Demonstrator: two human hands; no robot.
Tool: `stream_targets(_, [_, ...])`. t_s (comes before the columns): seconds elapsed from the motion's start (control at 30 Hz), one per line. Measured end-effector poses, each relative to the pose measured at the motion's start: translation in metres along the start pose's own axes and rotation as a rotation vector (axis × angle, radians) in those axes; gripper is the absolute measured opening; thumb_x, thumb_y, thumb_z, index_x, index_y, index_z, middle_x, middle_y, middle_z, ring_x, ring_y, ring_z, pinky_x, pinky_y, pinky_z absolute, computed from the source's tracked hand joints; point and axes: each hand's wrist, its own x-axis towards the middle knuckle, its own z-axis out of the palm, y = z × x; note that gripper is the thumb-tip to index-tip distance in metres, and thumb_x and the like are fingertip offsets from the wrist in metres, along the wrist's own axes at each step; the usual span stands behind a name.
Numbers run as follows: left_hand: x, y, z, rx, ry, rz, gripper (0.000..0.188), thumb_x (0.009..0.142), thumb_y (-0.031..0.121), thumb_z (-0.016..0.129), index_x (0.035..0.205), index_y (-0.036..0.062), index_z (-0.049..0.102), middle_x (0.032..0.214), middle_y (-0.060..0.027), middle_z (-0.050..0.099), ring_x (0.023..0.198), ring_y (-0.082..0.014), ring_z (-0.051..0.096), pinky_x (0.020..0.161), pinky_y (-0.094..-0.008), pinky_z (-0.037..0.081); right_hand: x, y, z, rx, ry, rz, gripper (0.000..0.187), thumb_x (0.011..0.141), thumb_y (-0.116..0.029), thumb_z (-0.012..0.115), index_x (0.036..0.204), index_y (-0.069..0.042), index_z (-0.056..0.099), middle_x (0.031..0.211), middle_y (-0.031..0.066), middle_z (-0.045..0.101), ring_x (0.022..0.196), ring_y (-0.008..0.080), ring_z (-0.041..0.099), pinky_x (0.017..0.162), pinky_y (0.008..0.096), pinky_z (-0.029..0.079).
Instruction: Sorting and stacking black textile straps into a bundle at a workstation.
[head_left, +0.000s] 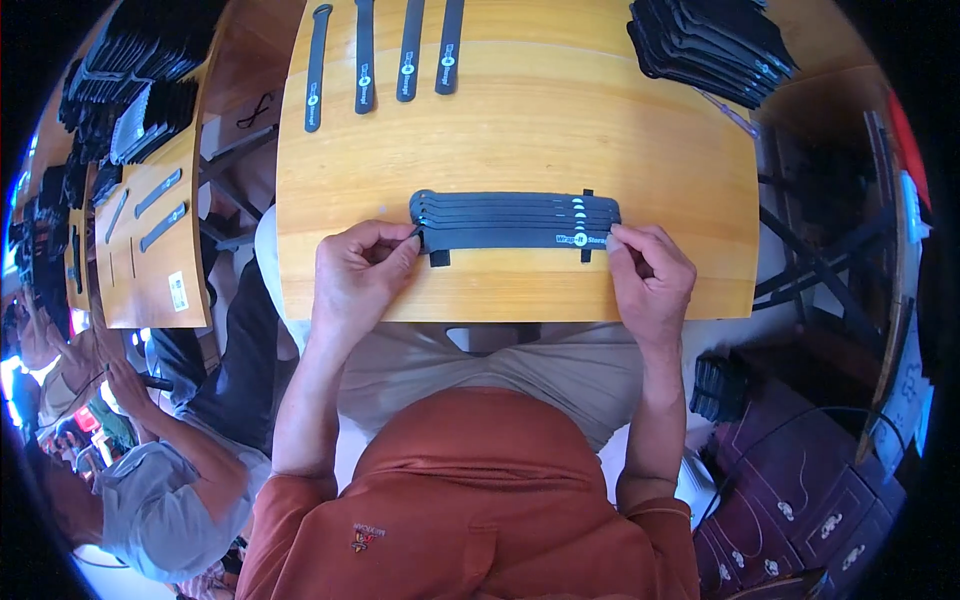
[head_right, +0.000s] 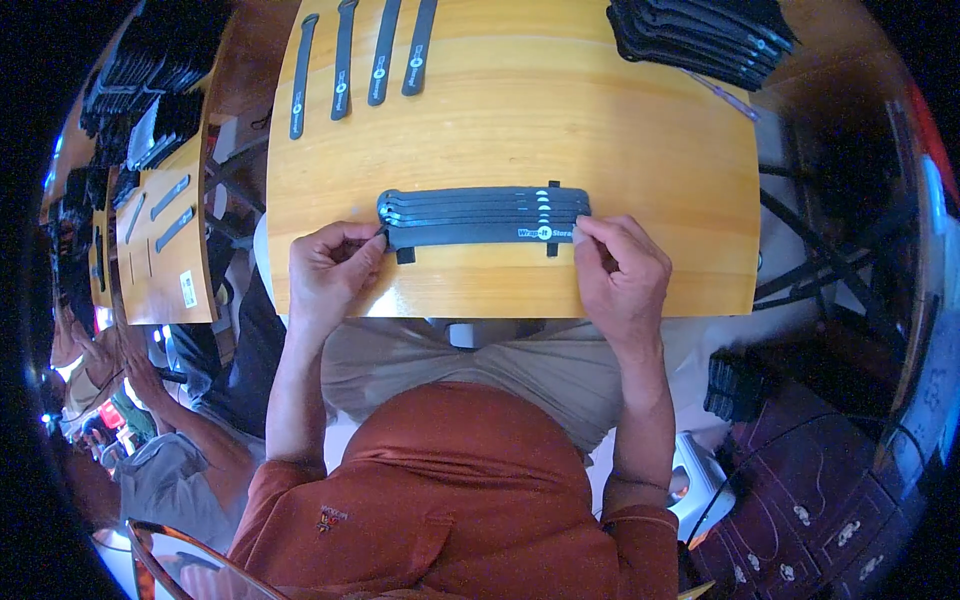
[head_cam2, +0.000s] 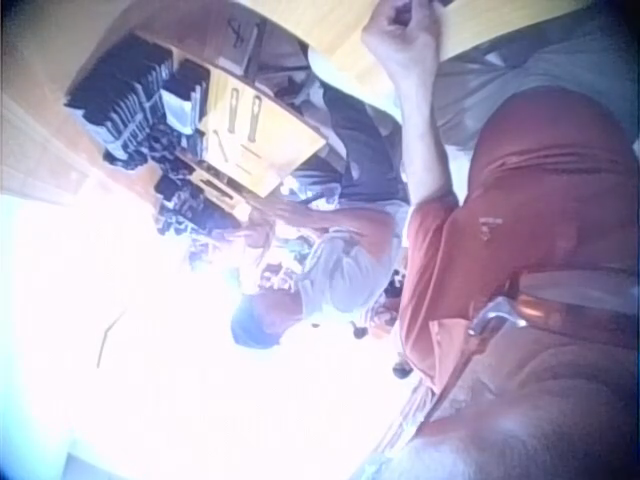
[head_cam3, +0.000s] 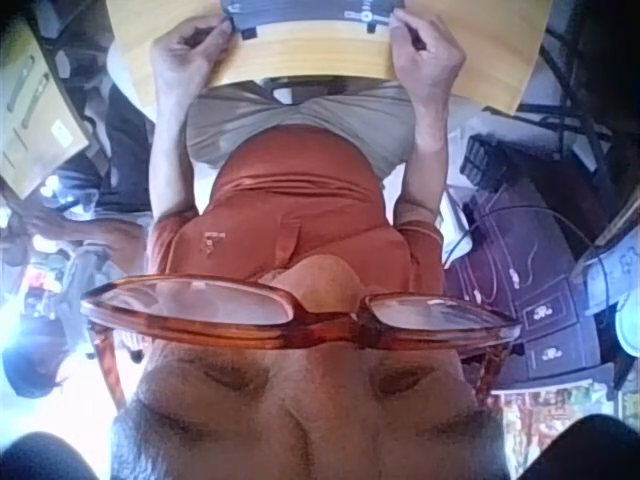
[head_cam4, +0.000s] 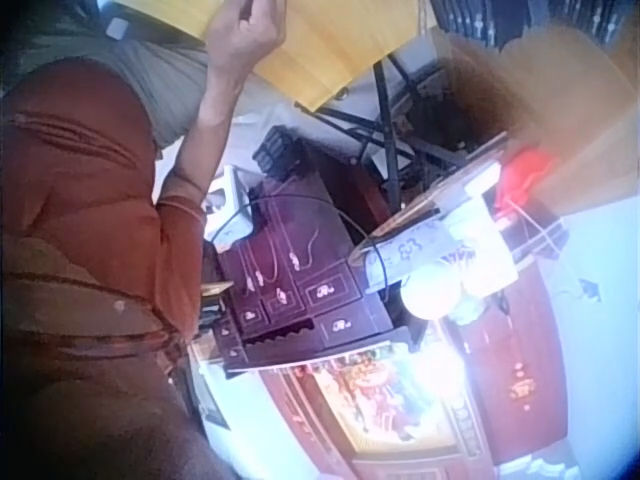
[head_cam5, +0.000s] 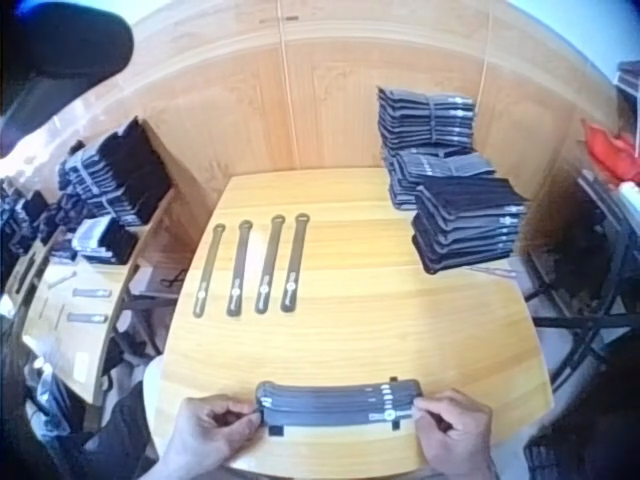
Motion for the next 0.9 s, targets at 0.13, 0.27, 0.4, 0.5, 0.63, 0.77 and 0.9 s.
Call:
stream_targets(0.13, [-0.0009,0.0041,0.0004,0.011,0.005,-0.003,0.011,0.096,0.004,0.073,0.1,-0.0051,0.076,0.072,0.0001,0.068,0.062,-0.0021,0.056,0.055,-0.0196,0.045,-0.001,0.0028,0.0023,-0.003,0.012,-0.002,0.009,0.088,0.004,0.072,0.096,0.002,0.073,0.082,0.0106,0.069,0.067,0.0145,0.065,0.059,0.0272,0.05])
stream_targets(0.27, [-0.0006,0.0026,0.0023,0.004,0.028,-0.008,0.011,0.096,0.004,0.073,0.101,-0.0047,0.076,0.072,0.0003,0.068,0.062,-0.0021,0.056,0.056,-0.0199,0.045,-0.0009,0.002,0.0019,0.006,0.008,-0.012,0.008,0.088,0.004,0.072,0.096,0.002,0.073,0.083,0.0103,0.069,0.068,0.0145,0.065,0.06,0.0268,0.05])
stream_targets(0.4, [0.0,-0.0001,0.0017,-0.001,0.008,0.015,0.011,0.096,0.004,0.074,0.102,-0.0047,0.075,0.076,-0.0005,0.07,0.064,-0.0028,0.059,0.058,-0.0199,0.048,-0.0002,-0.0016,0.0,-0.025,-0.002,-0.01,0.008,0.089,0.003,0.073,0.097,0.003,0.073,0.084,0.0098,0.07,0.068,0.014,0.064,0.06,0.0263,0.05])
stream_targets(0.5, [0.0001,-0.0008,0.0008,0.01,0.002,0.043,0.012,0.096,0.005,0.075,0.103,-0.0045,0.075,0.078,-0.0008,0.071,0.065,-0.003,0.061,0.058,-0.0193,0.049,0.0,0.0002,-0.0001,-0.021,-0.002,-0.018,0.009,0.089,0.002,0.073,0.098,0.003,0.073,0.084,0.0098,0.07,0.068,0.0135,0.064,0.06,0.0261,0.05])
stream_targets(0.63, [0.0,-0.0016,0.0004,0.023,-0.004,0.061,0.012,0.096,0.005,0.075,0.103,-0.0043,0.075,0.078,-0.0008,0.071,0.064,-0.0029,0.061,0.058,-0.0194,0.049,-0.0009,0.0009,-0.0006,-0.031,-0.012,0.006,0.009,0.089,0.003,0.073,0.099,0.003,0.073,0.085,0.0105,0.069,0.069,0.0135,0.064,0.062,0.0261,0.05])
stream_targets(0.77, [-0.0006,-0.0004,0.0005,0.039,0.0,0.071,0.012,0.095,0.005,0.075,0.102,-0.0043,0.075,0.076,-0.0006,0.071,0.063,-0.0027,0.06,0.057,-0.0193,0.048,-0.0001,0.0011,0.0002,-0.029,-0.007,-0.006,0.01,0.089,0.003,0.073,0.099,0.004,0.073,0.085,0.0107,0.069,0.07,0.0138,0.064,0.062,0.0261,0.05])
stream_targets(0.9, [-0.0018,0.0046,0.0003,0.046,0.004,0.058,0.012,0.094,0.004,0.076,0.102,-0.0048,0.076,0.077,-0.0024,0.072,0.065,-0.0038,0.061,0.059,-0.0206,0.049,-0.0006,0.0003,0.0005,-0.036,-0.005,-0.003,0.009,0.09,0.003,0.072,0.099,0.004,0.073,0.086,0.0109,0.07,0.07,0.0141,0.064,0.062,0.0261,0.05])
